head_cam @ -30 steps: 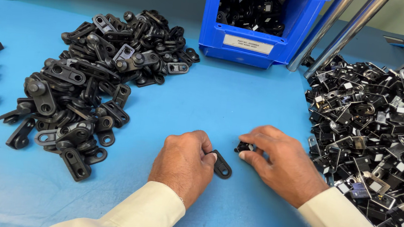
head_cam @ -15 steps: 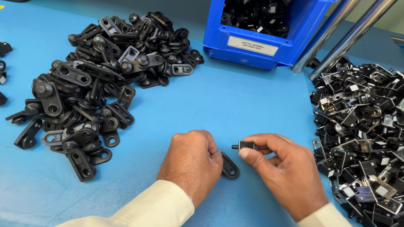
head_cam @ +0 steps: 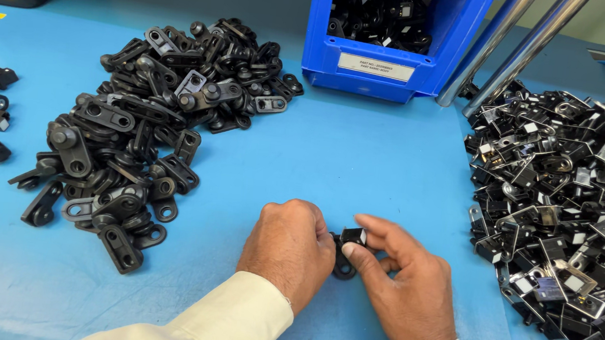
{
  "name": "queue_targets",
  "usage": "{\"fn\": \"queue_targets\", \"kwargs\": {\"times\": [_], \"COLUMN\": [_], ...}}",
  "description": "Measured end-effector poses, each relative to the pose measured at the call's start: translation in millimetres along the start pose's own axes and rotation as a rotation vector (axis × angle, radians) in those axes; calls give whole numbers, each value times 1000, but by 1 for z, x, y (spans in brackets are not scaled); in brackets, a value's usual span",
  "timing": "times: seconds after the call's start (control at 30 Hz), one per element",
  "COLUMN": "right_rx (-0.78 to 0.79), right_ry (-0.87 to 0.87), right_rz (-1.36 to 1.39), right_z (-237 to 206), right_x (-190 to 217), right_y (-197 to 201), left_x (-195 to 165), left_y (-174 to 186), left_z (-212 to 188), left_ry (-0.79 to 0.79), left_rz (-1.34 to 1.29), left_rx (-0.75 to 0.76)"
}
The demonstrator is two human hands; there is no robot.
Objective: The person repeatedly picks a black plastic bracket and a metal clip from separate piles on a blue workbench, aligns the clip into the bracket, and presses them together to form an assembled unit. The person handles the items one at a time and places the finished assemblies back on the table.
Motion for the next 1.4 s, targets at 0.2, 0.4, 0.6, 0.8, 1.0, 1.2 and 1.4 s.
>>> {"fn": "queue_targets", "kwargs": {"times": [0.2, 0.4, 0.6, 0.8, 1.0, 1.2, 1.4], "right_rx": [-71, -4, -27, -7, 162, 232, 100], "right_ry": [-34, -9, -50, -33, 624, 261, -181], "right_rz": [92, -60, -114, -79, -222, -245, -194], "right_z": [1, -5, -4, -6, -6, 8, 5], "right_x": [4, 14, 13, 5, 34, 27, 15], "right_y": [6, 10, 8, 2, 3, 0, -3], "left_x": [-3, -2, -1, 0, -4, -11, -23], "left_y": [-1, -9, -12, -17, -16, -17, -17], "left_z": [-2, -3, -1, 1, 6, 4, -5], "left_ry": [-10, 31, 22, -46, -46, -93, -259], "left_rz": [39, 11, 1, 69, 100, 252, 291], "left_rx": [2, 74, 72, 95, 90, 123, -3]}}
Point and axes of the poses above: each hand's wrist, its own z-axis towards the middle knuckle, its own y-axis out of the back of the hand, x = y × z, the point moved 7 cm from there along z, towards the middle knuckle, and after that the axes turned 2 degrees about -y, right-handed, at the moved point
